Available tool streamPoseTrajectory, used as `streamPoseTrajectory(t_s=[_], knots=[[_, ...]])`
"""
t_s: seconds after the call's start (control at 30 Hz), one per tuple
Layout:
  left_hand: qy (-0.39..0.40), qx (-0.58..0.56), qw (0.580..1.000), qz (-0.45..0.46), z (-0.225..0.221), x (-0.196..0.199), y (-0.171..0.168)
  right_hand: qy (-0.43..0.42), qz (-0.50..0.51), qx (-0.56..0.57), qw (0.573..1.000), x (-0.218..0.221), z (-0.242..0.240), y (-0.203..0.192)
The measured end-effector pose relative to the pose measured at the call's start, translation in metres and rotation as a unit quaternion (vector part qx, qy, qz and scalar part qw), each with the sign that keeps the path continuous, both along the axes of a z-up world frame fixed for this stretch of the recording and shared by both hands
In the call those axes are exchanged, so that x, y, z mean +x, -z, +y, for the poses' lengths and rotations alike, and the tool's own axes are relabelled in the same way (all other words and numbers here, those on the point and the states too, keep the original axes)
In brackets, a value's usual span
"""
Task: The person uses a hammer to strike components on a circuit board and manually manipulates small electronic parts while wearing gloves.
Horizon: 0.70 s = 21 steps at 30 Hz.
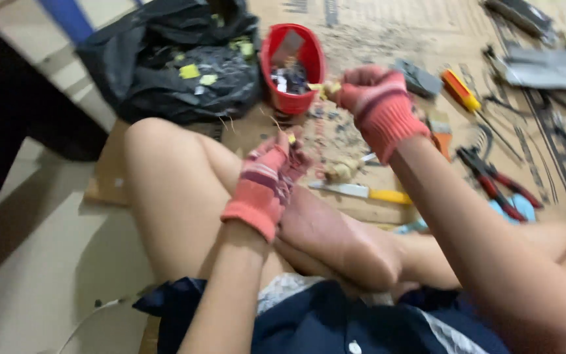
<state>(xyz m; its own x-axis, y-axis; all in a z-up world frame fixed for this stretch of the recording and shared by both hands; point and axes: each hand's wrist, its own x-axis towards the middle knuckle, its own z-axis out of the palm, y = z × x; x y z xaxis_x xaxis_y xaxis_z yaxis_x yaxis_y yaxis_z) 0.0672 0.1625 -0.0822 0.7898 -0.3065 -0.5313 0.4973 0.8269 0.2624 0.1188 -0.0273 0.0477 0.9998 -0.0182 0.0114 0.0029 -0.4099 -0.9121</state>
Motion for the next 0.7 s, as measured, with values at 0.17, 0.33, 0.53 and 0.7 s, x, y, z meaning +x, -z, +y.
streamPoseTrajectory(t_s=[0.17,0.33,0.53,0.7], knots=[[-0.174,0.075,0.982,0.015,-0.001,-0.022,0.001,-0.11,-0.014,-0.03,0.993,0.071,0.136,-0.026],[-0.126,0.091,0.987,0.036,0.0,-0.019,-0.013,-0.16,0.052,-0.17,0.971,0.131,0.206,0.014],[-0.203,0.036,0.978,0.021,0.004,-0.04,-0.052,-0.23,0.176,-0.317,0.903,0.204,0.239,0.069],[-0.182,0.06,0.981,0.026,0.0,-0.025,-0.042,-0.264,0.271,-0.413,0.828,0.221,0.23,0.078]])
